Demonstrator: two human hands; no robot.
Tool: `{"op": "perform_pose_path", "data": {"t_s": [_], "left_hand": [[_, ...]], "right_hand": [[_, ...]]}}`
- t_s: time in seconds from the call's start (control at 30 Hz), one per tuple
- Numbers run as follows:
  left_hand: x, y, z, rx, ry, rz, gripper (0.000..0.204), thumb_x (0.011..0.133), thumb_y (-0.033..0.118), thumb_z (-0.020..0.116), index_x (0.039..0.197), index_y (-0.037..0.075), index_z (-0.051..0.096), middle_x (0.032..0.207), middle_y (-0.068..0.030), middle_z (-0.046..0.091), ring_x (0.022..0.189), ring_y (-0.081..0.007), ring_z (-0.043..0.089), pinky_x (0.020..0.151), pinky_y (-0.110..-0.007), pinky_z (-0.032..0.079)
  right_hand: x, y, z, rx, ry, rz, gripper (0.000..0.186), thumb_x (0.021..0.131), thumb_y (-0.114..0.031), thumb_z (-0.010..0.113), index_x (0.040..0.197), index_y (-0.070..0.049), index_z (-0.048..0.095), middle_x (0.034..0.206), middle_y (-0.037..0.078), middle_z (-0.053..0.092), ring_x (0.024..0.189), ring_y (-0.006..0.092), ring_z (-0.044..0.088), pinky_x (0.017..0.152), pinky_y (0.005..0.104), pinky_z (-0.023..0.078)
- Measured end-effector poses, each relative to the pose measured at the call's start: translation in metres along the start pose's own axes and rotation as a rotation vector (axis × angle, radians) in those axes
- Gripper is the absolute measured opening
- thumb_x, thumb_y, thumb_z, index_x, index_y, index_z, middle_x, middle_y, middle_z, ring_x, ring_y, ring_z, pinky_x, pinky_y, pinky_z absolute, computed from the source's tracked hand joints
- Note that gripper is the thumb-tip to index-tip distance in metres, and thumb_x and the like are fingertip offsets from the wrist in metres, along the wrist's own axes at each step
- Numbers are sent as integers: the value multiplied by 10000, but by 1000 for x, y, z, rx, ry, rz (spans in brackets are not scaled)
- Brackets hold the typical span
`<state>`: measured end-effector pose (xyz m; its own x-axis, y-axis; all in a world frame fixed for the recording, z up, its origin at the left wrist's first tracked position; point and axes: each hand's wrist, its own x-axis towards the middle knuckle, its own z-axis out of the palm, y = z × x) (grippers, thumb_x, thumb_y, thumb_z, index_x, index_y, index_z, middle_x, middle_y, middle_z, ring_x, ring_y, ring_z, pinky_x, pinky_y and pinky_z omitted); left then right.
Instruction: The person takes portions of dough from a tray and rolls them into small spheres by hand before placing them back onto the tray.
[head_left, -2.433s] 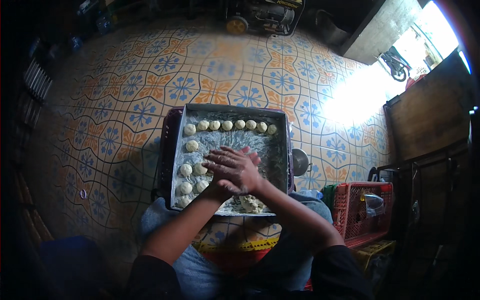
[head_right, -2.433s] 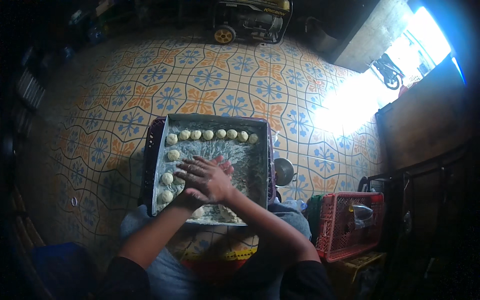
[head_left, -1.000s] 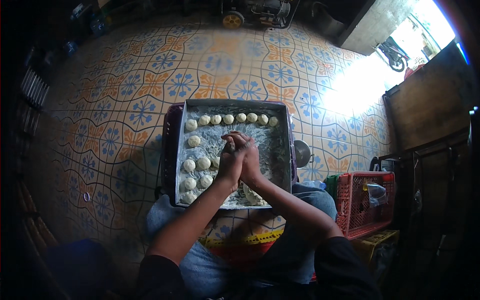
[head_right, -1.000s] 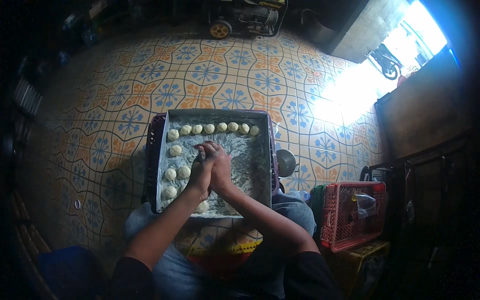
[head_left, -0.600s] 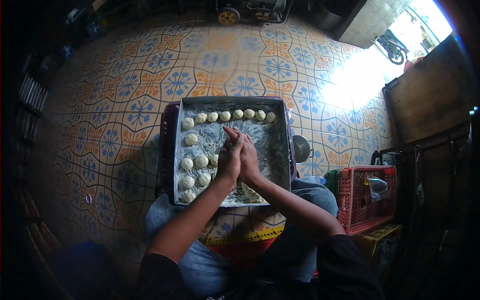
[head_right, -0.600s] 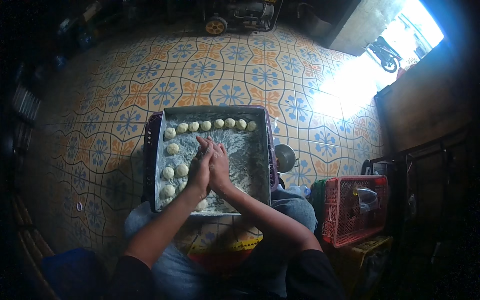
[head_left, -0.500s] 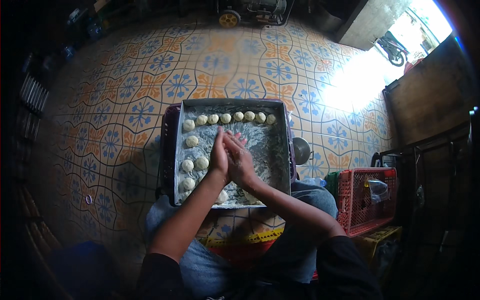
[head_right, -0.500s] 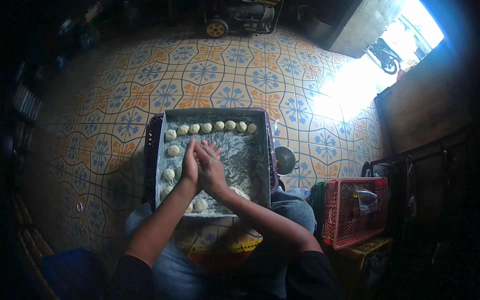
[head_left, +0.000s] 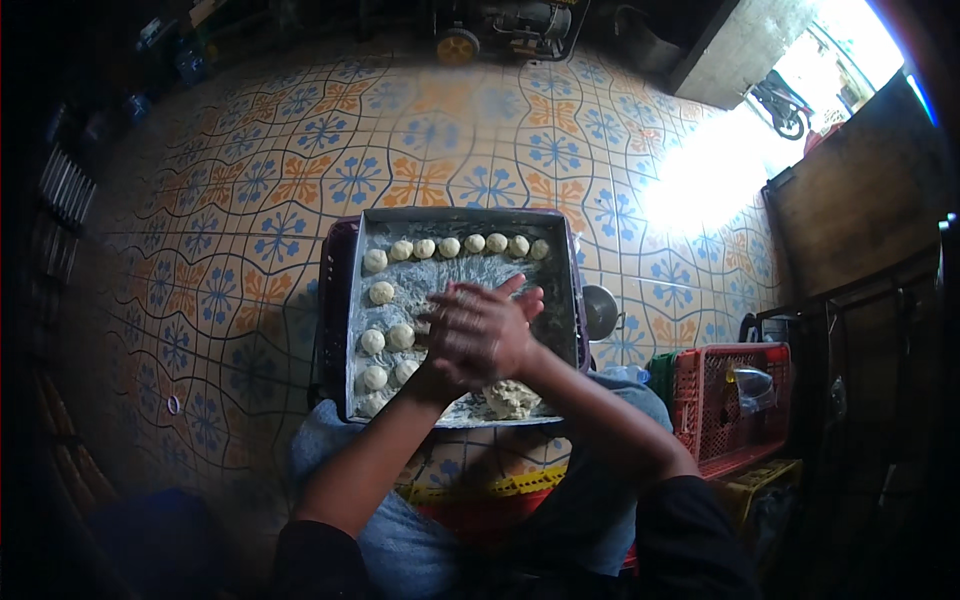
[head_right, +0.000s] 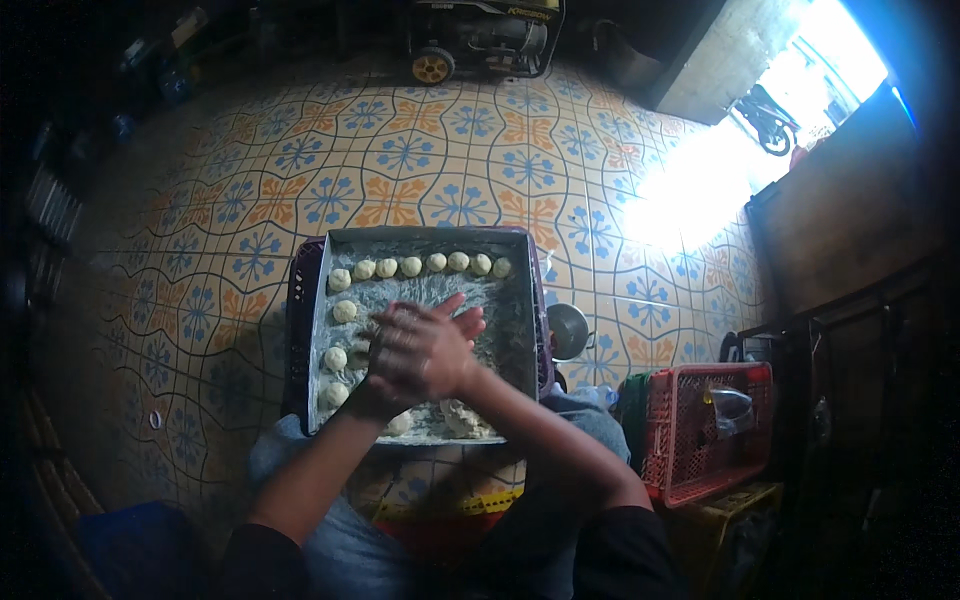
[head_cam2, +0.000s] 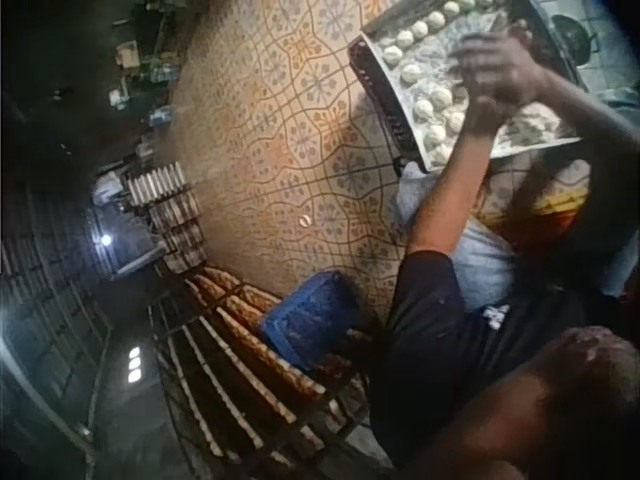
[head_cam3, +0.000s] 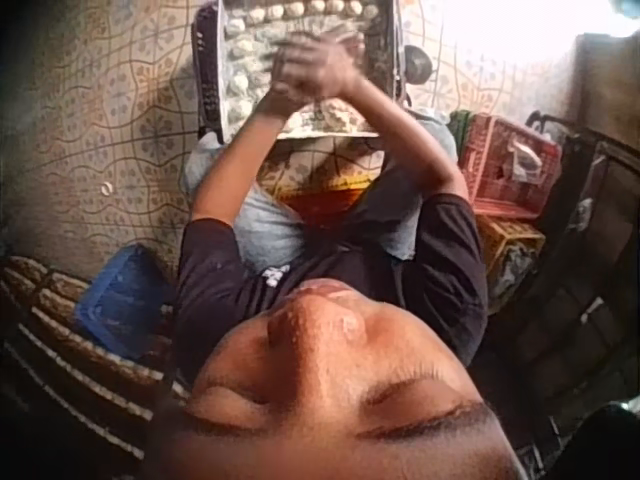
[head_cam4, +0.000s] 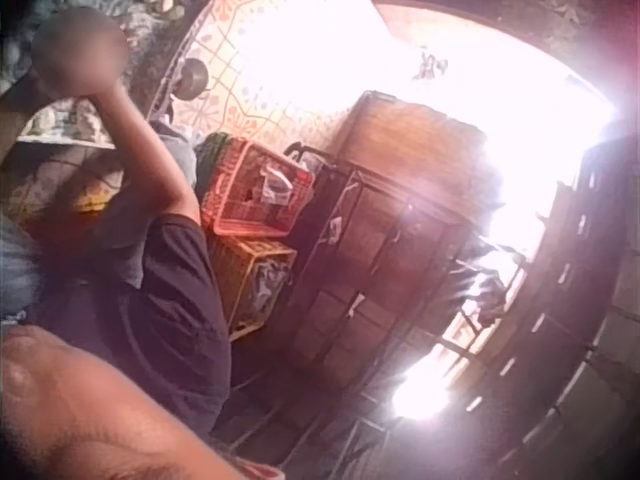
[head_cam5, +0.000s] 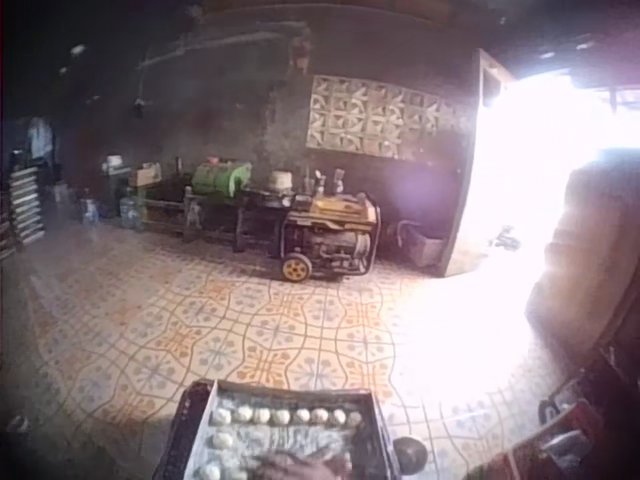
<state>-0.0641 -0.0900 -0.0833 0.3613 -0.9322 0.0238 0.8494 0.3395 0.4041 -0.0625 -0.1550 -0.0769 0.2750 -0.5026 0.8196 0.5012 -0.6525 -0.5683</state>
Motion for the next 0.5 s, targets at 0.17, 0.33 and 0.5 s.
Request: {"op": "perform_pose_path", "data": {"t_s": [0.17, 0.33, 0.5], "left_hand": [[3, 0, 20, 48, 176, -18, 730, 1069, 605, 285, 1529, 46, 383, 1539, -187, 469, 1406, -358, 476, 1200, -451, 366], [-1, 42, 17, -378, 75, 165, 976, 996, 773, 151, 1572, 9, 339, 1557, -206, 454, 1450, -385, 427, 1239, -493, 292], [-6, 5, 38, 16, 403, 93, 695, 1061, 638, 312, 1498, 123, 476, 1475, -77, 562, 1368, -213, 524, 1132, -412, 427]], "right_hand": [[53, 10, -60, -269, -774, 382, 316, 866, -234, 749, 1140, -76, 751, 994, 142, 746, 878, 335, 731, 814, 385, 572], [22, -6, -50, -209, -789, -217, 359, 934, -346, 668, 1247, -176, 717, 1181, 142, 710, 1172, 330, 656, 1025, 483, 488], [66, -1, -55, -200, -616, 97, 236, 882, -169, 684, 1079, -55, 746, 1043, 138, 750, 1127, 341, 684, 1041, 489, 484]]}}
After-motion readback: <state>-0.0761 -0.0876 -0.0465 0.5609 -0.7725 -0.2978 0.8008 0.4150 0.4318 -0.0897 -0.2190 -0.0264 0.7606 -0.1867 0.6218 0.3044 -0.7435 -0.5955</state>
